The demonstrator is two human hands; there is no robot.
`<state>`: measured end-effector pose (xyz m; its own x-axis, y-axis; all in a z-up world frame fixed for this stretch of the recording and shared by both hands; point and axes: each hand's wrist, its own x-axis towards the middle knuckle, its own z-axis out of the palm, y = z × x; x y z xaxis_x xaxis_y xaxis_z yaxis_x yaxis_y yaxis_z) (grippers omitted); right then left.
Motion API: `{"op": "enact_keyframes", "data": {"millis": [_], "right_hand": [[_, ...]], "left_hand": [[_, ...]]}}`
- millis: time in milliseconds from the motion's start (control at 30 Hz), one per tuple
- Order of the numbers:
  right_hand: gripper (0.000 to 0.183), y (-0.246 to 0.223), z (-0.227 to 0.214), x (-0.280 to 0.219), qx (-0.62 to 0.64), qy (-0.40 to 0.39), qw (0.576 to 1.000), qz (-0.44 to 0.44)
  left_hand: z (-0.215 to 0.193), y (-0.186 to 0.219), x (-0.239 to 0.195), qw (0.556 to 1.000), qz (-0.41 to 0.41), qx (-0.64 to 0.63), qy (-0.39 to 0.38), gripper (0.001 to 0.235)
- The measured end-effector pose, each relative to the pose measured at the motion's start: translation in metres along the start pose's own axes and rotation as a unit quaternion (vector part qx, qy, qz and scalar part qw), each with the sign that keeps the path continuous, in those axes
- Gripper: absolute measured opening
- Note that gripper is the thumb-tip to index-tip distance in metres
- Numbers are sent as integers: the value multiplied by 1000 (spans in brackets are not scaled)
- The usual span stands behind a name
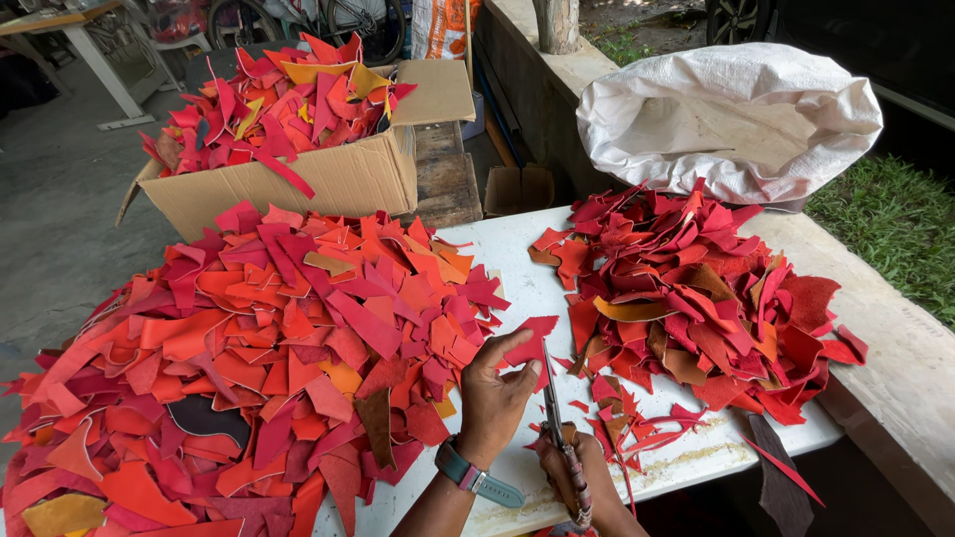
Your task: The person uses scissors to cut red and orange fabric pieces into smaller strips on a white table. The cut pieces are placed into a pile on the right side of the table while the uncut fabric remains in a large pile on the left.
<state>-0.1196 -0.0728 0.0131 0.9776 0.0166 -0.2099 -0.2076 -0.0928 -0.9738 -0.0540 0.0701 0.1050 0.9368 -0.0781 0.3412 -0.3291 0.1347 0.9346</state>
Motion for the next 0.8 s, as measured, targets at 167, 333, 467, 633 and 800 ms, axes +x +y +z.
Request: {"op": "enact_keyframes", "data": {"millis": [167, 333, 467, 633, 800], "right_hand": [[34, -15, -3, 0, -37, -23, 999, -13], [35, -22, -4, -6, -18, -35, 999, -37], [37, -22, -10, -2, -49, -32, 997, -57], [37, -14, -18, 6, -75, 29, 994, -71], [34, 12, -8, 12, 63, 61, 996, -11]], "left_hand": [[3, 5, -6, 999, 25, 22, -6, 40], [8, 9, -3, 999, 12, -19, 33, 41], [12, 9, -8, 999, 2, 23, -22, 38], [21, 9, -24, 998, -47, 21, -44, 38], [23, 2, -25, 998, -20, 12, -52, 38]]}}
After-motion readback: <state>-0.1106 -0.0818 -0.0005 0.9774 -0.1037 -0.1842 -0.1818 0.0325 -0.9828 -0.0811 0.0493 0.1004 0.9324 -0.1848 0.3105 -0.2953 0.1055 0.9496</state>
